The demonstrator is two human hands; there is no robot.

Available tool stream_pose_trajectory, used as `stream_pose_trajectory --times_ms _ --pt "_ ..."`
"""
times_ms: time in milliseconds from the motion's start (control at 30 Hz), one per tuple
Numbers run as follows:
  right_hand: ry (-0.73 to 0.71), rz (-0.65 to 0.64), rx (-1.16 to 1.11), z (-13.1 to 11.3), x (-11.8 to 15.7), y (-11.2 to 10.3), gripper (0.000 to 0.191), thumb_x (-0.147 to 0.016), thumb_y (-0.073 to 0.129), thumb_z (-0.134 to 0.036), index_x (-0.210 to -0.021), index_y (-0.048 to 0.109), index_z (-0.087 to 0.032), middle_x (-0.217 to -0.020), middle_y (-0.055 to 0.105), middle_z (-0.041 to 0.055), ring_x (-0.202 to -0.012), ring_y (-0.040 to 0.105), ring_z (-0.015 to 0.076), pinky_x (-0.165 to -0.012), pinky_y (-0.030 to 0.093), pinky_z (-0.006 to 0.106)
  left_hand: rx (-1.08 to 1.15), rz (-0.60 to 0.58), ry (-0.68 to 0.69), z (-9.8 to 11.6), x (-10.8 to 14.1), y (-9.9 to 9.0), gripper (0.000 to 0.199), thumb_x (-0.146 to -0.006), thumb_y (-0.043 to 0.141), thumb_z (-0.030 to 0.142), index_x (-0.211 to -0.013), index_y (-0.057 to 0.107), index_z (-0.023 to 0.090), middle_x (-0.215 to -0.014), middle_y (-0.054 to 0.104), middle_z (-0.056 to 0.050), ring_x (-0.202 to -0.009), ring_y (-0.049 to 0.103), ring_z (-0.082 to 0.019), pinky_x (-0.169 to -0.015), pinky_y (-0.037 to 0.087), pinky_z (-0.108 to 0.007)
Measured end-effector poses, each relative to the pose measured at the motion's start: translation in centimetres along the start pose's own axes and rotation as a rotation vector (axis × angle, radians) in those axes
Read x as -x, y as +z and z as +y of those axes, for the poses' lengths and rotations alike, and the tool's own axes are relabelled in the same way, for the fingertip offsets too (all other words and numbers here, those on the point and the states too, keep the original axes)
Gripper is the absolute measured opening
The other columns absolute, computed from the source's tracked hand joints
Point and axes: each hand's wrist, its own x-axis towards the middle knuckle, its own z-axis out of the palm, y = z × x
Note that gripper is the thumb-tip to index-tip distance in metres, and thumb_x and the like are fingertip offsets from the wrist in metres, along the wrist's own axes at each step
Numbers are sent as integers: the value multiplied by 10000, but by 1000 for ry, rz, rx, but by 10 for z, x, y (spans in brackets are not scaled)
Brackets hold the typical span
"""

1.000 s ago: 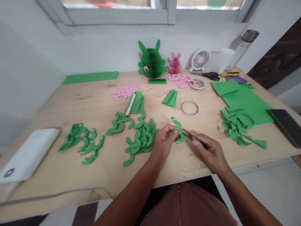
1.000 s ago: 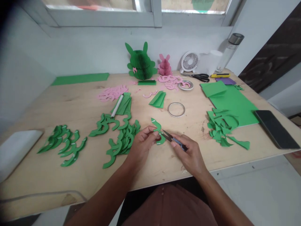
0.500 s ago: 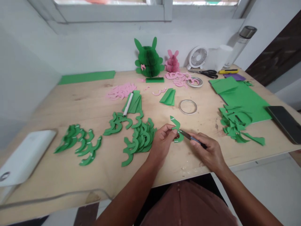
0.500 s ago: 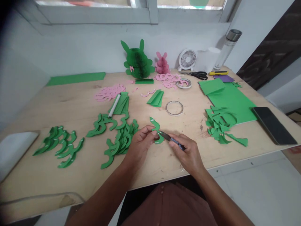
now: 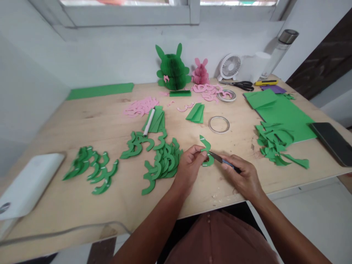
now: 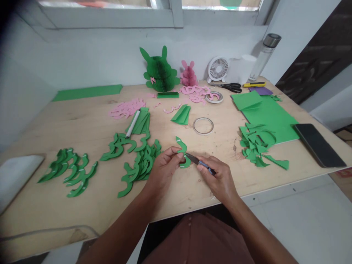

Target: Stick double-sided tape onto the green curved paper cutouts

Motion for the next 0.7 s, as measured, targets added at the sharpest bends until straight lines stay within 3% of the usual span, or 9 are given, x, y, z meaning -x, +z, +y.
stream_pose_trajectory --times_ms 567,700 --pt "-26 26 60 0 1 1 268 -831 573 -325 -1055 690 -233 -796 667 41 -707 603 175 -621 494 306 46 -13 -7 -3 -2 -1 173 -666 684 303 -720 588 170 -581 569 30 -549 493 -87 -568 370 -215" --pt "-38 21 57 2 2 1 268 -840 563 -306 -1069 682 -233 -828 671 50 -754 613 184 -639 494 313 51 -18 -10 -3 -1 0 167 -672 682 296 -717 583 168 -581 572 31 -550 489 -84 -567 364 -211"
